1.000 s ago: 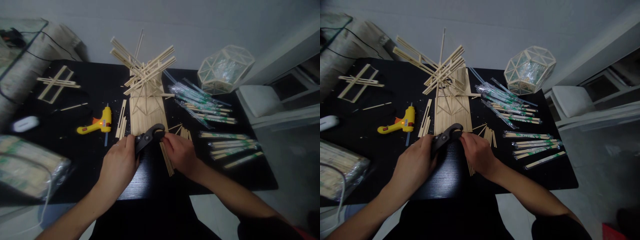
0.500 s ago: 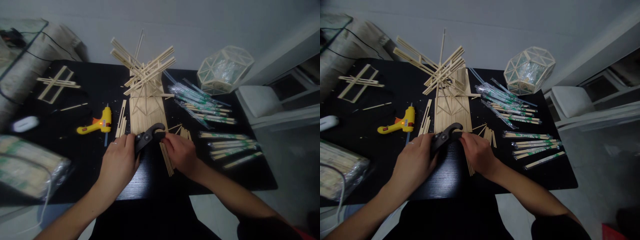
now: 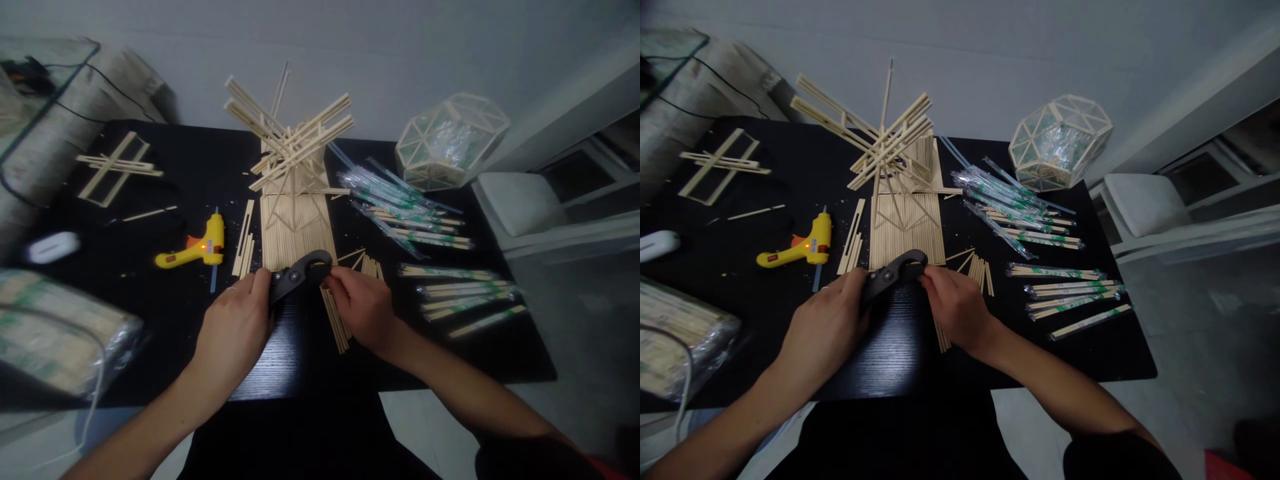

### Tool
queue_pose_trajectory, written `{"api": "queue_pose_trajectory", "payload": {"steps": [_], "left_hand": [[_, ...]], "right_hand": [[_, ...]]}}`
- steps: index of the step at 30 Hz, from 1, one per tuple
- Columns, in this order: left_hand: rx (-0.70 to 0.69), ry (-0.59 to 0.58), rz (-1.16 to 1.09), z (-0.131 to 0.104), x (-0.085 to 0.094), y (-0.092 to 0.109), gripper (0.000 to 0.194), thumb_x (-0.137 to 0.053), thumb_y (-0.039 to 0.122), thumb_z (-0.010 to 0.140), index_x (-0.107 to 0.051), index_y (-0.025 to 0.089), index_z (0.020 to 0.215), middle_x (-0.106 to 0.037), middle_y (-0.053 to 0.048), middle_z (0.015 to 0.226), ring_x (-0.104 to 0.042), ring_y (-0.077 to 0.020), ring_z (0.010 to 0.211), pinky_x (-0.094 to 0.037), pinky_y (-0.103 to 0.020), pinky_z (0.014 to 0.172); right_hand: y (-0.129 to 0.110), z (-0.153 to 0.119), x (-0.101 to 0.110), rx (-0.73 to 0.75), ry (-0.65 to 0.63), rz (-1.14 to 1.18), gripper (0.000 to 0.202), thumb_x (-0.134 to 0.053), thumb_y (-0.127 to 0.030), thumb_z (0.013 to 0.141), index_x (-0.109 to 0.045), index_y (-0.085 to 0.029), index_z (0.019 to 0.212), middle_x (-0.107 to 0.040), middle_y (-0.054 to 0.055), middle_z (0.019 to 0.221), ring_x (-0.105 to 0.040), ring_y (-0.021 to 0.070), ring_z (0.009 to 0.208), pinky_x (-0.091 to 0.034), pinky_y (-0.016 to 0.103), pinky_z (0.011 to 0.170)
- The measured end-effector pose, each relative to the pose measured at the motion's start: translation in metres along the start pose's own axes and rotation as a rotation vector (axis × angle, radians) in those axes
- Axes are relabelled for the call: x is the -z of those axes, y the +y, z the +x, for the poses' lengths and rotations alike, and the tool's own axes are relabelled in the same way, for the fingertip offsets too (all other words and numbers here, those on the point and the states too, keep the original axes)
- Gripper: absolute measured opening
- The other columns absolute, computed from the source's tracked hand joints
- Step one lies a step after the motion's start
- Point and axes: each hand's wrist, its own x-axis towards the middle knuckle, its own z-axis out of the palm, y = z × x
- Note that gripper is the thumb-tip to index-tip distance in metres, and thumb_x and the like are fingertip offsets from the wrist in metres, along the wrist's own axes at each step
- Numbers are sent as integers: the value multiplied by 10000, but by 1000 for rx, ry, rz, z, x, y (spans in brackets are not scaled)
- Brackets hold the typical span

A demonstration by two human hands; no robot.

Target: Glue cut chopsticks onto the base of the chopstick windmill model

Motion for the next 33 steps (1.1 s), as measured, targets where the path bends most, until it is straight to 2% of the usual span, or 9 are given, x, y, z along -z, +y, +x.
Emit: {"api": "queue_pose_trajectory", "payload": {"steps": [7,9,13,16,18,23,28,33], "left_hand": [[27,-8,-37,2,2,-5,74,-517,150,946,-512,216,979,-676,-67,889,-684,-249,718,-406,-323,559],[60,-22,-66,4,6,-10,37,-524,214,966,-527,211,1002,-687,-80,908,-695,-266,745,-423,-330,576],[232,-8,-89,11,22,-29,224,-520,361,997,-558,194,1141,-713,-119,1015,-716,-302,885,-491,-348,689],[436,32,-33,18,36,-52,457,-453,548,1029,-556,164,1253,-712,-162,1082,-703,-356,991,-517,-394,776],[535,41,6,23,42,-70,596,-460,614,1005,-540,127,1341,-693,-207,1190,-677,-397,1093,-533,-436,848],[736,-56,129,31,47,-114,720,-449,580,993,-503,26,1449,-625,-294,1352,-630,-434,1222,-539,-508,972],[784,-68,234,22,32,-157,797,-370,668,991,-532,15,1418,-614,-313,1370,-637,-462,1227,-561,-528,939],[819,-19,199,5,7,-208,842,-399,719,949,-536,-2,1361,-601,-331,1356,-630,-456,1200,-569,-554,913]], "right_hand": [[-3,1,0,-61,-22,99,165,-571,-191,1073,-731,-173,1037,-808,61,902,-779,174,807,-608,274,767],[-5,2,0,-147,-34,197,159,-587,-220,1070,-736,-181,1033,-804,47,887,-773,159,774,-611,269,739],[-5,8,2,-417,-96,528,211,-623,-353,1049,-737,-198,962,-774,14,807,-726,123,651,-596,245,625],[-3,15,3,-620,-196,816,313,-683,-476,994,-727,-185,888,-753,15,768,-681,110,585,-562,227,533],[-1,18,4,-716,-261,953,348,-717,-519,959,-732,-180,883,-754,22,787,-665,104,582,-552,224,519],[3,20,2,-843,-334,1184,252,-801,-424,906,-757,-183,964,-771,37,897,-667,97,662,-578,221,576],[6,18,-4,-871,-323,1303,234,-850,-320,861,-755,-204,1041,-741,9,914,-703,109,774,-637,222,652],[7,17,-6,-827,-342,1304,411,-825,-276,885,-707,-281,1279,-700,-26,905,-706,113,826,-680,266,746]]}}
